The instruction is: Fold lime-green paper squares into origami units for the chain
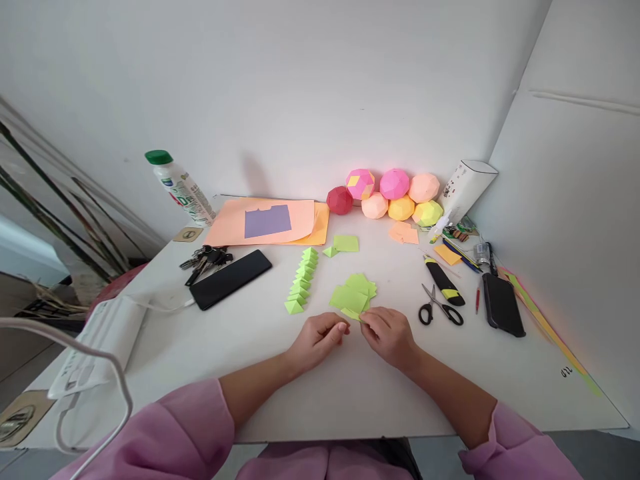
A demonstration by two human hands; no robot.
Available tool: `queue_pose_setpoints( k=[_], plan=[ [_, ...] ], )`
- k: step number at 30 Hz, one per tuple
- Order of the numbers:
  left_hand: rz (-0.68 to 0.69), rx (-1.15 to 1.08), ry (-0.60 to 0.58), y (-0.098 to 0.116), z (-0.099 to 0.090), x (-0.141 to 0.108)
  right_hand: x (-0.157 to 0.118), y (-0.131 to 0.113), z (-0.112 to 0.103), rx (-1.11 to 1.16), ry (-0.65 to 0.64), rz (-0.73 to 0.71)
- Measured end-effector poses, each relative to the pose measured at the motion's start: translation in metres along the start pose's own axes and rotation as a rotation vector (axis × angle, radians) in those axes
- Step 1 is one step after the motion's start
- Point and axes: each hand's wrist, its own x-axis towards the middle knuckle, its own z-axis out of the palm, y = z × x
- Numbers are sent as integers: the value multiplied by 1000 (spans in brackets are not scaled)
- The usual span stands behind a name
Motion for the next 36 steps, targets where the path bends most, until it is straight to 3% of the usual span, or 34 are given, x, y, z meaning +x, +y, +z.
queue_pose_setpoints(
  k=[3,6,19,36],
  plan=[
    [-108,-116,-95,-1,1,1,1,-4,-1,-71,-50,-125],
    [-206,-233,-98,-4,1,5,2,-7,-2,-26,-69,-166],
    [-236,-424,-93,-11,2,7,1,-4,-1,205,-105,-37],
    [-240,-409,-72,-11,3,6,1,-5,0,278,-65,14]
  ],
)
